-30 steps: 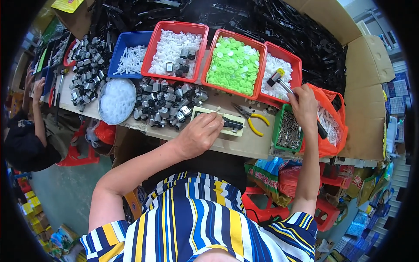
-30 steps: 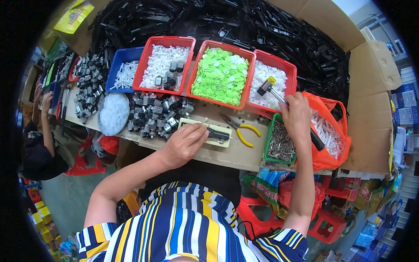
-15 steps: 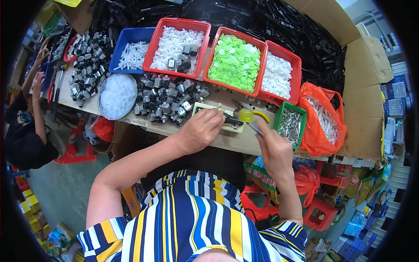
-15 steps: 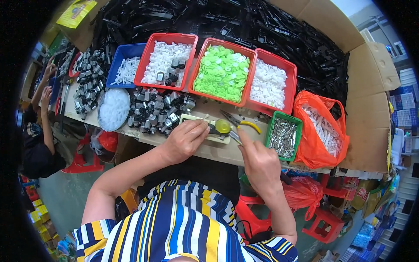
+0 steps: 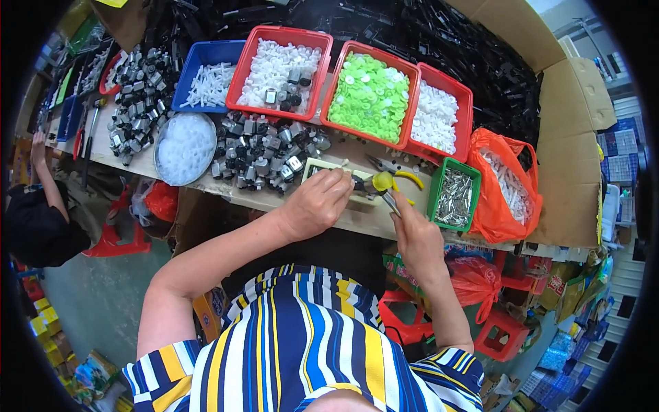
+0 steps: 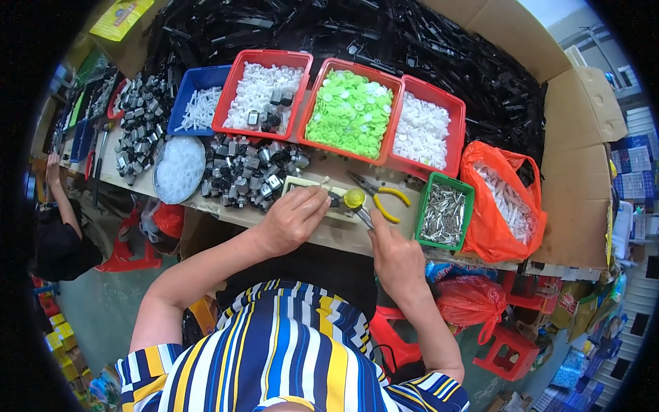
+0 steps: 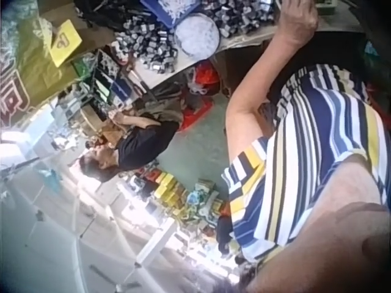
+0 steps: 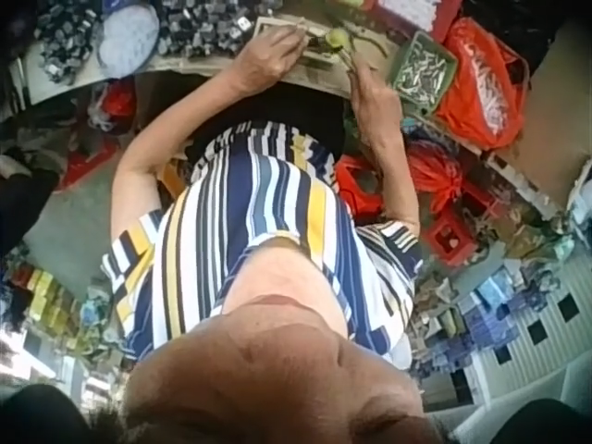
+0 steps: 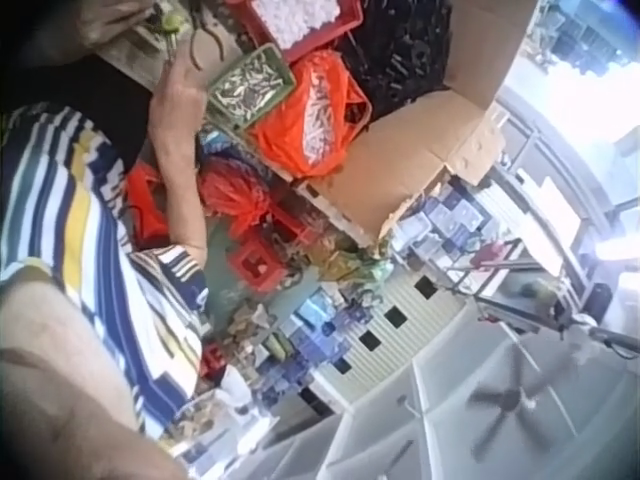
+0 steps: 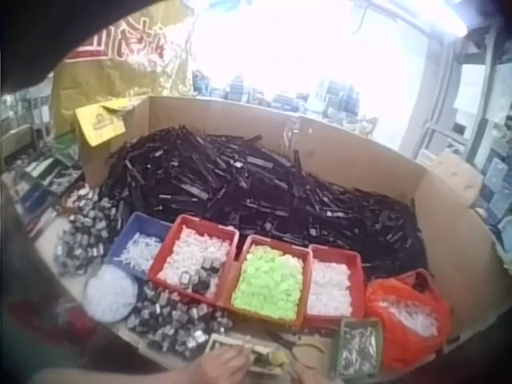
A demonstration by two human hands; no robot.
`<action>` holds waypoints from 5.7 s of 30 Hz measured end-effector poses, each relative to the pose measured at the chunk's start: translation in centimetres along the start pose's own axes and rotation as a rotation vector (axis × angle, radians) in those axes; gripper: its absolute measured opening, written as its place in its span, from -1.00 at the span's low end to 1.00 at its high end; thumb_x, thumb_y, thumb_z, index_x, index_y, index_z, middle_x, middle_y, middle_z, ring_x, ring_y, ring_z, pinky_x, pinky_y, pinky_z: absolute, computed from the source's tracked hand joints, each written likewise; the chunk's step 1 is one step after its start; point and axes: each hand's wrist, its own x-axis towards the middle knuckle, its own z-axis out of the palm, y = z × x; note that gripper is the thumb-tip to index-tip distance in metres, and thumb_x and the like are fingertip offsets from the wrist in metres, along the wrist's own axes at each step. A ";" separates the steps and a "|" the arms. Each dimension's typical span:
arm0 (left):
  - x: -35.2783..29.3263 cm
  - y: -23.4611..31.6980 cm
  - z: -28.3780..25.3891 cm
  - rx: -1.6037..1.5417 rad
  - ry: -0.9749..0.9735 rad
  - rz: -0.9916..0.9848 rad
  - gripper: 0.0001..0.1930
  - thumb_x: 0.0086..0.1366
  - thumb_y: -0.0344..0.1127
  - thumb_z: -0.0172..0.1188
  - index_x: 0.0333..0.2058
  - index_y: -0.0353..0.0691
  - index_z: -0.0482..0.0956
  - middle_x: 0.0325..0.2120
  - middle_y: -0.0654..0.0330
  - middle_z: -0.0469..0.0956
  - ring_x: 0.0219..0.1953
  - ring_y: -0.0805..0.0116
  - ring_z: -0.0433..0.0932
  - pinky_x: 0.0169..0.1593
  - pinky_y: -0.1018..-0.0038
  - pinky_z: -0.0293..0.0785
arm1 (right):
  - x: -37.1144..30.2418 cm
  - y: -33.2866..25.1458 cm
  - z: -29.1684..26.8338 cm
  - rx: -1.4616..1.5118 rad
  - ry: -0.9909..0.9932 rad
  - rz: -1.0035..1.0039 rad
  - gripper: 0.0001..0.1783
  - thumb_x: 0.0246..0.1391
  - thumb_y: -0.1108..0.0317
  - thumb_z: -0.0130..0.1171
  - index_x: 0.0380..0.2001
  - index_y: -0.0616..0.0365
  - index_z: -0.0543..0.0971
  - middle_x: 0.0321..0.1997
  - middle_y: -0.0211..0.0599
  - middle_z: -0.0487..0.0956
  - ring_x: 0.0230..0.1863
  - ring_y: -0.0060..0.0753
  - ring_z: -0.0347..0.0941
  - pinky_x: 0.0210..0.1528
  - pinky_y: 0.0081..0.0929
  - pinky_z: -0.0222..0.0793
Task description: Assembling small plastic and metal components into a base using a jig and pliers at a factory workbench.
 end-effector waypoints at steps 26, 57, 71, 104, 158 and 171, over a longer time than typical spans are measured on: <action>-2.1 3.4 0.2 0.031 -0.022 -0.129 -0.61 0.10 -0.44 0.18 -0.11 -0.55 0.61 -0.02 -0.07 0.55 0.13 0.03 0.54 0.16 0.32 0.55 | 5.2 -3.0 0.4 0.115 0.123 -0.286 -0.58 0.17 0.37 0.22 0.11 0.09 0.52 -0.50 -0.18 0.58 -0.51 -0.07 0.56 -0.44 -0.18 0.43; -0.6 1.2 0.1 -0.077 0.008 -0.139 -0.70 0.12 -0.47 0.29 -0.17 -0.52 0.61 -0.11 -0.07 0.57 0.00 0.02 0.58 -0.01 0.26 0.54 | -0.9 1.0 -1.6 0.040 0.289 -0.071 -0.59 0.18 0.42 0.24 0.10 0.15 0.50 -0.45 -0.14 0.57 -0.45 -0.06 0.55 -0.37 -0.17 0.40; 1.1 0.9 -0.6 -0.230 -0.024 -0.284 -0.67 0.11 -0.49 0.36 -0.11 -0.41 0.62 -0.14 0.00 0.59 -0.03 0.02 0.58 0.02 0.21 0.51 | 7.7 11.3 -4.1 0.015 0.228 0.045 -0.77 0.16 0.44 0.23 -0.14 0.31 0.57 -0.19 0.03 0.57 -0.19 0.13 0.51 -0.11 -0.08 0.42; 2.5 0.8 -3.7 -0.945 -0.113 -0.901 -0.63 0.50 -0.08 0.08 -0.02 -0.33 0.48 -0.46 -0.03 0.47 -0.43 0.05 0.50 -0.30 0.31 0.41 | 3.4 0.6 -1.4 0.336 0.103 -0.093 -0.76 -0.19 0.65 0.07 -0.36 0.29 0.56 -0.02 -0.08 0.57 -0.04 0.04 0.49 0.04 -0.15 0.34; 0.3 0.1 -8.8 -0.766 -0.554 -0.722 -0.71 0.40 -0.19 0.18 -0.22 -0.37 0.54 -0.41 -0.18 0.56 -0.30 -0.20 0.57 -0.24 0.11 0.46 | 1.7 0.3 -0.7 0.151 -0.042 -0.233 -0.73 -0.20 0.54 0.23 -0.32 0.21 0.51 -0.06 -0.14 0.49 0.00 -0.06 0.44 -0.03 -0.18 0.27; -2.2 -1.0 -11.3 -0.411 -0.660 -0.652 -0.84 0.25 -0.30 0.29 -0.31 -0.29 0.62 -0.47 0.00 0.55 -0.33 -0.08 0.59 -0.24 0.09 0.52 | 4.9 3.9 -0.2 -0.106 -0.017 -0.140 -0.66 0.02 0.35 0.30 -0.13 0.23 0.54 0.00 -0.10 0.48 0.07 -0.04 0.43 0.09 -0.10 0.33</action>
